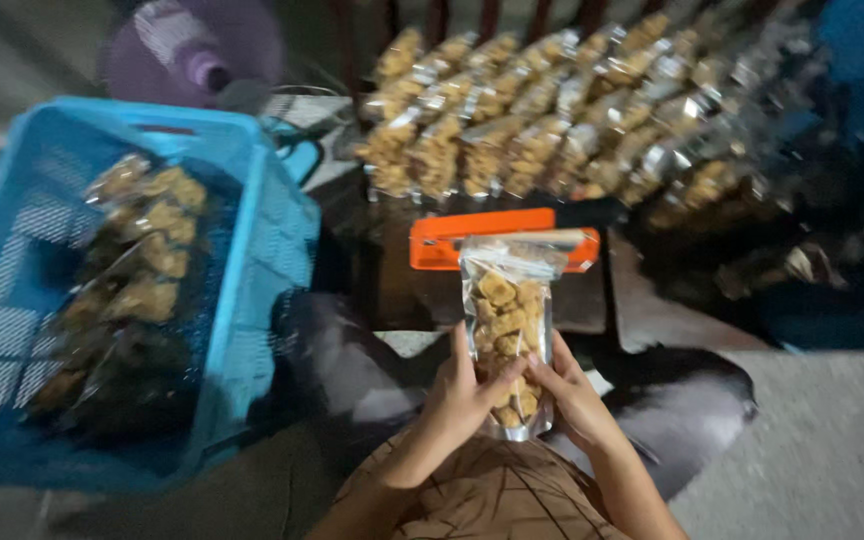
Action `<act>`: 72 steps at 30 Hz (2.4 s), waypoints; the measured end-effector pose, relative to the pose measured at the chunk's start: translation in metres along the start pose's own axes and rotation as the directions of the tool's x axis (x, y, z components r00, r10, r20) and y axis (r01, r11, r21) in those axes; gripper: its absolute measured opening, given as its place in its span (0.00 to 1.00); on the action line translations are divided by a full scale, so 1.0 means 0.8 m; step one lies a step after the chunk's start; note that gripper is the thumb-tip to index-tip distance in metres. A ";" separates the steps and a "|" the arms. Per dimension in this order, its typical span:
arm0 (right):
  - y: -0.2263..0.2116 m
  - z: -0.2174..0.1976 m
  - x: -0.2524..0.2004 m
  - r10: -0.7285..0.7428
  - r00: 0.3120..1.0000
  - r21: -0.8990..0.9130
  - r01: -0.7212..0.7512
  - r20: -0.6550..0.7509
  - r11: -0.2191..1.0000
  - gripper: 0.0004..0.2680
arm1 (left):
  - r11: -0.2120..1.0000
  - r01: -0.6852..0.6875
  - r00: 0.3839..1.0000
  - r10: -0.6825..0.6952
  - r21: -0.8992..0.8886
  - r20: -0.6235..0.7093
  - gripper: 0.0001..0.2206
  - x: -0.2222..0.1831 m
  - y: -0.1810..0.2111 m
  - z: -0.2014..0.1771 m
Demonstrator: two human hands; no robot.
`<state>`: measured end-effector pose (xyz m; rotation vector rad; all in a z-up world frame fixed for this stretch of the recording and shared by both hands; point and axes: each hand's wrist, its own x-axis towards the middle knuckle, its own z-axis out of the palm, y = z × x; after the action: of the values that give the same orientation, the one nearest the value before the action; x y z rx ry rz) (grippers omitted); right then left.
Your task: The person seals clear plastic bags filled with snack pieces using an orange handheld heat sealer. After sealing, the person places the sealed bags into a blue plastic basket. The process is repeated for multiple bags.
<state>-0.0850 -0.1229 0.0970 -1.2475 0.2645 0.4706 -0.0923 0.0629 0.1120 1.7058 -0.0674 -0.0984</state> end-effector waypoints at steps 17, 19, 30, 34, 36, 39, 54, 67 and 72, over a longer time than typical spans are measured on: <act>-0.017 0.395 0.191 -0.239 0.625 -0.306 0.635 0.743 0.710 0.14 | 0.744 -0.195 0.849 0.454 0.639 -0.270 0.28 -0.075 0.119 -0.421; 0.011 0.435 0.234 -0.312 0.541 -0.222 0.707 0.781 0.671 0.19 | 0.776 -0.129 0.899 0.354 0.618 -0.257 0.25 -0.083 0.110 -0.474; 0.175 0.533 0.309 0.401 0.695 -0.214 -0.345 0.597 0.914 0.28 | 0.827 0.498 0.782 -0.297 0.262 -0.548 0.09 -0.065 -0.141 -0.562; 0.099 0.509 0.261 0.524 0.705 -0.270 -0.449 0.479 0.852 0.26 | 0.748 0.231 0.863 0.138 0.622 -0.486 0.12 -0.070 -0.230 -0.562; 0.053 0.461 0.228 0.445 0.657 -0.272 -0.354 0.609 0.895 0.23 | 0.587 0.417 0.877 -0.060 0.694 -0.476 0.09 -0.071 -0.262 -0.556; 0.004 0.362 0.188 0.355 0.717 -0.288 -0.221 0.600 0.932 0.19 | 0.353 0.510 0.840 -0.010 0.784 -0.542 0.09 -0.071 -0.270 -0.543; -0.045 -0.254 0.037 -0.844 0.449 -0.918 0.111 -0.295 0.380 0.07 | 0.620 -0.099 0.919 0.357 0.779 -0.168 0.17 0.040 0.043 -0.207; -0.146 -0.448 0.041 -0.905 0.407 -0.946 -0.229 0.123 -0.231 0.11 | 0.694 -0.432 0.893 0.242 0.576 0.379 0.18 0.058 0.072 0.021; -0.182 -0.374 -0.017 -0.801 0.456 -0.862 -0.129 0.388 -0.491 0.03 | 0.738 -0.482 0.862 0.301 0.472 0.409 0.19 0.076 0.080 0.038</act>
<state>-0.0087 -0.4453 0.1348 -3.0785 -0.3882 -1.0725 -0.0340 0.0179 0.1698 2.2158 -0.7673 -0.0206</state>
